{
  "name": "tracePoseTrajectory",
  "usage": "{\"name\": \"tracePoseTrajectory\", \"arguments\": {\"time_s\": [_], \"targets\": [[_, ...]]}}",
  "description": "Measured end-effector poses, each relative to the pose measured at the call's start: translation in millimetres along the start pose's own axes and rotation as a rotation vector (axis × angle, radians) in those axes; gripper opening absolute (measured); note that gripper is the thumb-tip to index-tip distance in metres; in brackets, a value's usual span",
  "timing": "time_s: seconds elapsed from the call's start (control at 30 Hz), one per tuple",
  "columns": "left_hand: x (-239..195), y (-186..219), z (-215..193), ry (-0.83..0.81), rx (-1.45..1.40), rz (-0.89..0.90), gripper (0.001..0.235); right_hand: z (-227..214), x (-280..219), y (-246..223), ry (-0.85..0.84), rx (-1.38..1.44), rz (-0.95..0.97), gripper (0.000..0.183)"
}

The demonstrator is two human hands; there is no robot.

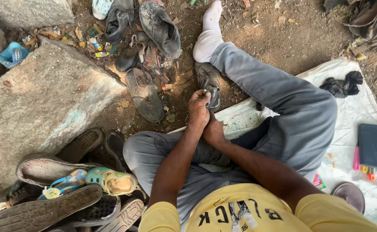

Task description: The person sits on the ground and uses a knife to scrape and separate parts of several worn shoes. They handle multiple shoes one at a time, prying at the soles and uppers, and occasionally repositioning the shoes on the ground.

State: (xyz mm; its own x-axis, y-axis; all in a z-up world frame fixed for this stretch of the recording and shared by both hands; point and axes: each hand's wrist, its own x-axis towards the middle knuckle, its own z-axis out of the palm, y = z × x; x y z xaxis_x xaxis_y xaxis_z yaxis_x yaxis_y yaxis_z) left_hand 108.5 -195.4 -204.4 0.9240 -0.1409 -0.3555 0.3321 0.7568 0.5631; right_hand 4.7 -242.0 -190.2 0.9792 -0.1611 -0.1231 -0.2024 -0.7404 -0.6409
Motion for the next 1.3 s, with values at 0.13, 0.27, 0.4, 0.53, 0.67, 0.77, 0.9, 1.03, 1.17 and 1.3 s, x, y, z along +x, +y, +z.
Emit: {"name": "tracePoseTrajectory", "arguments": {"time_s": [0.13,0.27,0.4,0.53,0.67,0.77,0.9,1.03,1.17,1.3], "targets": [[11,2,10,-0.001,-0.063,-0.024,0.018,-4,-54,-21,-0.105,0.479,0.379,0.029],[15,6,15,-0.039,-0.097,-0.025,0.013,19,-37,-15,0.1,0.566,0.118,0.014],[0,28,23,-0.132,-0.044,-0.012,0.015,8,-33,-42,0.326,0.617,-0.187,0.023],[-22,90,32,-0.477,1.096,0.241,0.031,-38,-40,-66,-0.139,0.952,0.485,0.012],[-20,116,50,-0.707,1.927,1.196,0.026,-61,-31,-50,-0.25,0.815,0.581,0.011],[-15,113,57,-0.975,2.182,0.846,0.012,-65,-33,-35,-0.269,0.738,0.581,0.015],[-24,92,46,-1.242,2.324,0.862,0.009,-74,-52,-18,-0.345,0.698,0.639,0.025],[-24,64,19,-0.983,2.16,0.871,0.015,-79,-49,10,-0.25,0.218,0.234,0.036],[25,50,13,-0.568,2.071,0.741,0.026,-77,30,35,-0.452,0.243,0.452,0.052],[43,53,5,-0.508,1.961,0.648,0.034,-73,68,56,-0.207,0.11,0.16,0.047]]}}
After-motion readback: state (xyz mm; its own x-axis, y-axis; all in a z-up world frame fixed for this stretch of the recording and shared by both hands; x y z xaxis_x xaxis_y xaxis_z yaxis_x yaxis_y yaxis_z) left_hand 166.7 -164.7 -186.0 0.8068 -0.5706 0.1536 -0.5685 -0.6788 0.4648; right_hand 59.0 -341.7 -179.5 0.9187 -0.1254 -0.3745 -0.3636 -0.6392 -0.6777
